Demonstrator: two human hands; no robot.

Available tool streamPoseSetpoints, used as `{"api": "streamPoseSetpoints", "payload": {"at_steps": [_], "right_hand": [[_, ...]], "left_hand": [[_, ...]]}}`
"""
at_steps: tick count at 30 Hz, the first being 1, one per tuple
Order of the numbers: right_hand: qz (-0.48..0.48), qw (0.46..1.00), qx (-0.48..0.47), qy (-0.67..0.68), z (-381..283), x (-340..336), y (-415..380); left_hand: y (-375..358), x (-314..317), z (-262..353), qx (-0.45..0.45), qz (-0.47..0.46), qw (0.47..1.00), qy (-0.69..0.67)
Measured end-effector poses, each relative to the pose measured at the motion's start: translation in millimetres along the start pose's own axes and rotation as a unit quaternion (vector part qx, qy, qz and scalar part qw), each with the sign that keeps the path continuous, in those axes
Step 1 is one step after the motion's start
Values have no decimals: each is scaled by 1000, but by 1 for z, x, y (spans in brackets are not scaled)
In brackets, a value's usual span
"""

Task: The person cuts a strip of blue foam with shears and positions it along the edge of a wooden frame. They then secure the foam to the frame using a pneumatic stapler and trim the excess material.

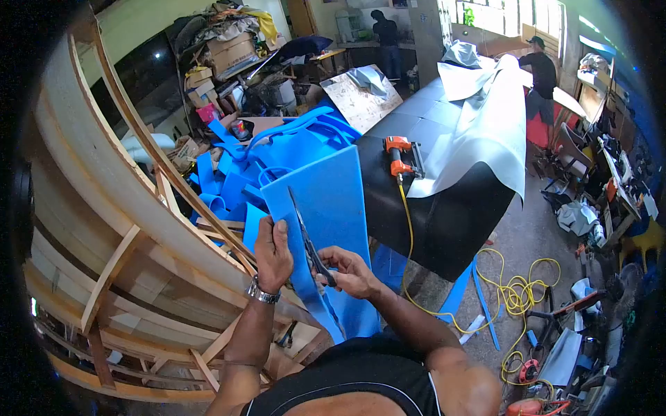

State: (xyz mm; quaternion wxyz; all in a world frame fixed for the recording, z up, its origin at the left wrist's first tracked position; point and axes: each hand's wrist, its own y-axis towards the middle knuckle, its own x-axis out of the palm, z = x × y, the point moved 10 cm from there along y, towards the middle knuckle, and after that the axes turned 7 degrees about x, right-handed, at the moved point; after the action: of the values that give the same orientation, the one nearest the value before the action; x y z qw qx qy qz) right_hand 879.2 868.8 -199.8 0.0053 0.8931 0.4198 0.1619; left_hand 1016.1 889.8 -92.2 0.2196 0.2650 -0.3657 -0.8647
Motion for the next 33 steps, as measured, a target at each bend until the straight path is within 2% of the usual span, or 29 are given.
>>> {"api": "streamPoseSetpoints", "payload": {"at_steps": [5, 6, 12, 15, 18, 19, 20, 22, 24, 26, 27, 28, 29, 31, 33], "right_hand": [[1, 1000, 0, 30, -3, -3, 6], [-1, 999, -2, 32, -2, -4, 9], [-15, 1000, -15, -7, 13, -11, 18], [-13, 1000, -6, 13, 14, -30, 41], [-58, 998, 32, -24, 21, -46, 62], [-70, 996, 53, -35, 24, -51, 68], [-64, 989, 77, -109, 12, -53, 74], [-89, 989, 99, -71, 25, -59, 92], [-97, 988, 104, -63, 31, -72, 115], [7, 991, -23, -130, 26, -108, 148], [58, 981, -84, -163, 23, -127, 158], [137, 959, -89, -233, 19, -158, 171], [214, 925, -92, -300, 10, -193, 187], [335, 825, -53, -453, -8, -262, 214], [365, 727, 65, -578, -11, -316, 237]], "left_hand": [[-27, 9, -23, 0, -29, 999, -27], [-32, 9, -32, -36, -15, 997, -74], [-39, 20, -57, -66, -64, 982, -167], [-57, 42, -100, -162, -101, 949, -252], [-32, 44, -91, -78, -42, 948, -306], [-28, 51, -97, -101, -60, 947, -299], [-28, 58, -102, -127, -79, 945, -291], [-35, 71, -123, -190, -108, 924, -315], [-38, 51, -166, -223, -14, 966, -131], [-46, 26, -197, -231, 82, 969, 35], [-53, 13, -209, -226, 130, 959, 108], [-58, 0, -212, -218, 176, 943, 180], [-57, 2, -208, -199, 170, 945, 199], [-63, 8, -191, -163, 155, 945, 237], [-83, 22, -204, -258, 88, 947, 168]]}}
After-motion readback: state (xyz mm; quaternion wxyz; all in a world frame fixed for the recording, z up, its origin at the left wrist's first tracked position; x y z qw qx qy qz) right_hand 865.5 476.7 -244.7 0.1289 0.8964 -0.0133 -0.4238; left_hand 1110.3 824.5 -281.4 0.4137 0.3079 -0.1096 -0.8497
